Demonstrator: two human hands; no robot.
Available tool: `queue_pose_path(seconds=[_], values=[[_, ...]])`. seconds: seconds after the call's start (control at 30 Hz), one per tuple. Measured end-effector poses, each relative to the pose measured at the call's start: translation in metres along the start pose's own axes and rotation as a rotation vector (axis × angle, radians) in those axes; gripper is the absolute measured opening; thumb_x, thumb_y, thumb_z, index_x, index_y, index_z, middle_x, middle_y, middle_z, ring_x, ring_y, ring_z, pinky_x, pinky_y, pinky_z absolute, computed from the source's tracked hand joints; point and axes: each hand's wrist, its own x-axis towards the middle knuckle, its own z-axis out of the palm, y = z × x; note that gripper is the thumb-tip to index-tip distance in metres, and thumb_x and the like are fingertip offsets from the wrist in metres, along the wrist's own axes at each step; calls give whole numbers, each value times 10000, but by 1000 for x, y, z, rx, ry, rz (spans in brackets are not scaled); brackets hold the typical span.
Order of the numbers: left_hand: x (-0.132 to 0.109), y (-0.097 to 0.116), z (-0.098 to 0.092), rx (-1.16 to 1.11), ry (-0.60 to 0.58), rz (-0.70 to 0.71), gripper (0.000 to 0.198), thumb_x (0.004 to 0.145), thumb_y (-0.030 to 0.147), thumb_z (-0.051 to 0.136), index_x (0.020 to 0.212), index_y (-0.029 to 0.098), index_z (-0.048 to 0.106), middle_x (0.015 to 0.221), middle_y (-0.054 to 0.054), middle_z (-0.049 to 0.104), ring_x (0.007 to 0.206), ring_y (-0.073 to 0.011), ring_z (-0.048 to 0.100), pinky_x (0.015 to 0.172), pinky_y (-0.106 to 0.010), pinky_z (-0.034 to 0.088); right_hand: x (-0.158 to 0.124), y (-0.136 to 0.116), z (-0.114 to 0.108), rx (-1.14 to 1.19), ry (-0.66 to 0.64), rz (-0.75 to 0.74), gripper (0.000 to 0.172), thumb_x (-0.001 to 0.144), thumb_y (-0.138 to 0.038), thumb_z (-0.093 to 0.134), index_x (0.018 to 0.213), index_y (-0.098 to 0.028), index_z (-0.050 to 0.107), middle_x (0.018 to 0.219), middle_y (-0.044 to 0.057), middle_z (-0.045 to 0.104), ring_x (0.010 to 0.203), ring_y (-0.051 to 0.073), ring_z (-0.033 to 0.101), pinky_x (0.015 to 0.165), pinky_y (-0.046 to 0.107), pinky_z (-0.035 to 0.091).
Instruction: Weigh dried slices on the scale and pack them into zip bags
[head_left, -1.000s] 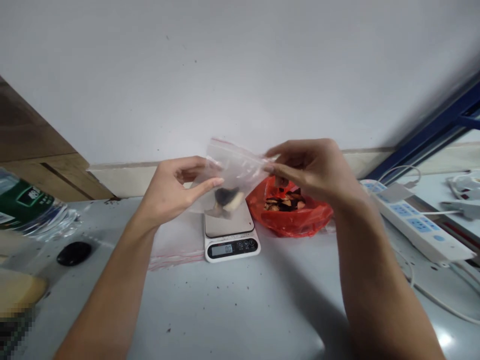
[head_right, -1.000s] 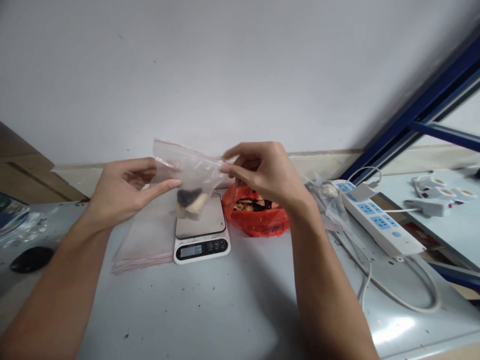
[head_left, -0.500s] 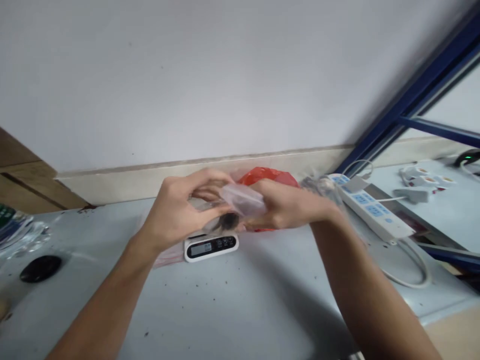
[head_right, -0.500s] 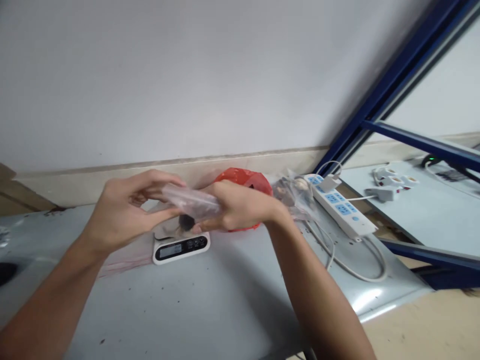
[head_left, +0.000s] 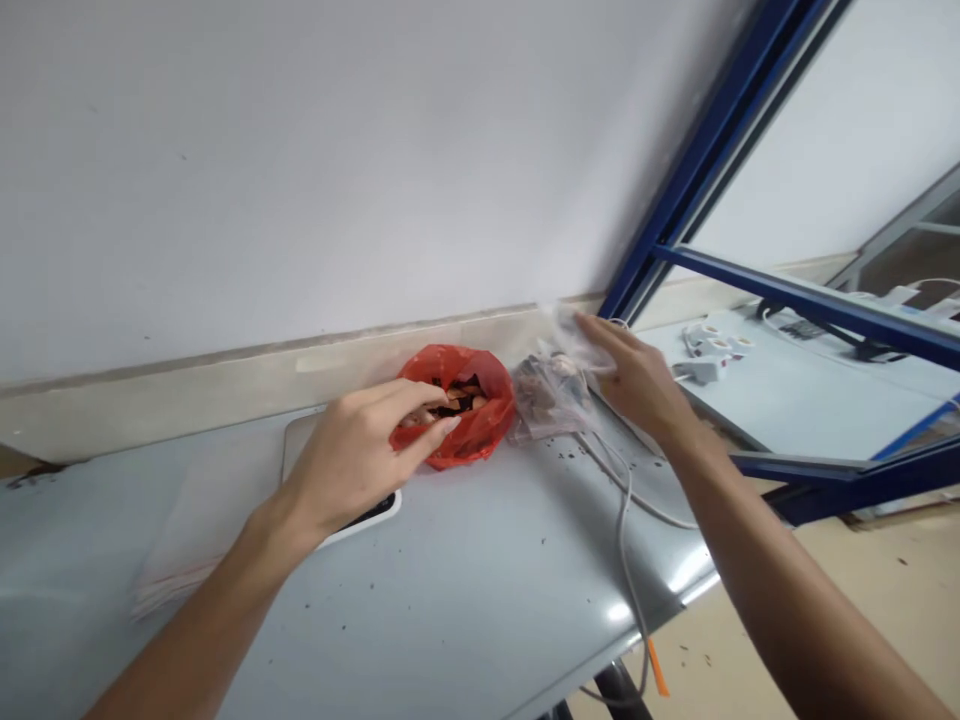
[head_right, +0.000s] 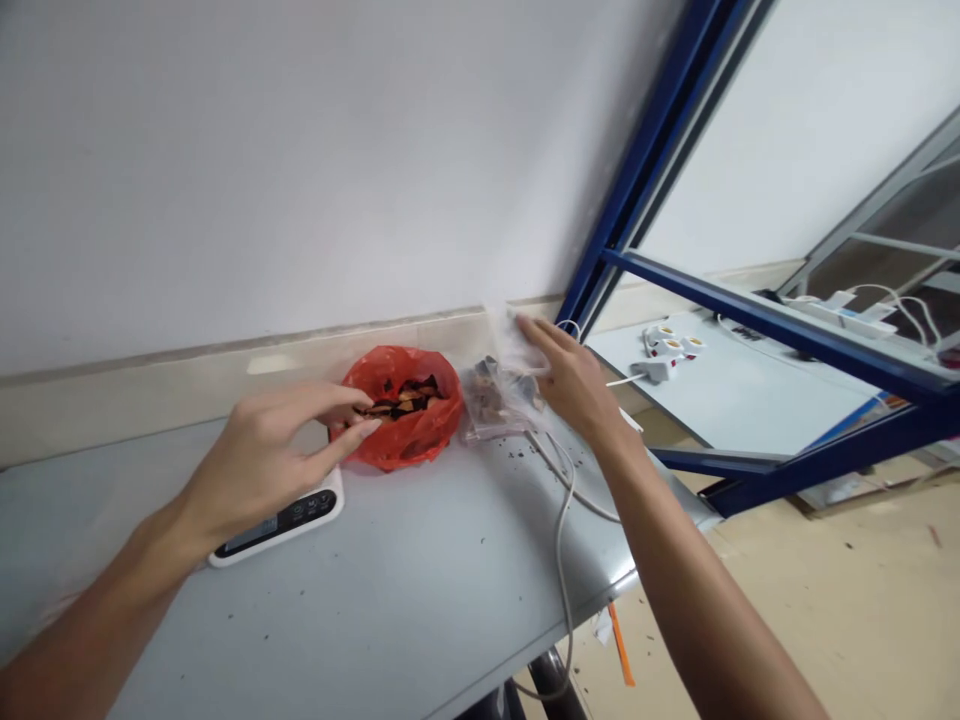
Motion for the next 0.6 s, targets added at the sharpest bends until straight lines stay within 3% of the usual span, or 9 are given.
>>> queue_pose_path(seconds=[0.1,0.17,0.2,0.27,0.33,0.4,0.53,0.6], values=[[-1,2,3,-22,-40,-36,173,999,310,579,1004,242,738,891,8,804,739,-157,734,794,-269,600,-4,16,1,-28,-405,-17,827,813,-461,751,1571,-216,529,1692,164,392,1544,416,376,1228,565,372],[0,2,1,-19,-65,-66,195,996,349,576,999,244,741,903,0,806,751,-167,733,764,-267,591,-6,19,-4,57,-547,25,936,769,-637,769,1585,-263,506,1736,140,300,1573,440,294,1232,611,339],[0,1,-1,-12,-79,-86,200,990,363,579,992,246,742,905,-3,807,753,-172,733,745,-269,585,-6,19,-7,114,-541,49,917,795,-703,718,1588,-297,499,1744,115,284,1581,433,278,1235,617,328],[0,1,-5,3,-98,-124,199,975,373,584,975,251,742,902,-5,809,753,-179,730,722,-276,575,-2,14,-10,201,-407,94,786,919,-750,517,1576,-319,513,1731,91,329,1587,395,288,1254,600,297],[0,0,-7,3,-106,-151,197,966,370,582,963,254,741,895,-5,808,749,-180,724,717,-281,568,4,5,-3,192,-231,117,708,1017,-685,325,1570,-288,522,1700,99,398,1589,348,307,1278,571,258],[-2,1,-7,-10,-117,-168,205,963,366,570,956,249,740,895,-8,808,744,-177,719,702,-277,557,9,-6,14,86,-134,105,647,1060,-572,270,1566,-258,523,1693,107,411,1596,320,296,1290,557,229],[-9,1,-12,9,-171,-230,236,966,372,549,939,251,750,925,-5,817,772,-184,731,694,-282,531,5,-25,57,-172,-208,89,578,1062,-411,333,1579,-219,505,1709,146,369,1591,354,291,1269,571,248],[-13,-2,-18,14,-188,-276,249,967,395,549,935,263,757,940,4,821,805,-194,743,715,-288,530,2,-28,66,-215,-239,92,574,1062,-410,324,1588,-252,491,1697,128,399,1581,355,311,1260,576,256]])
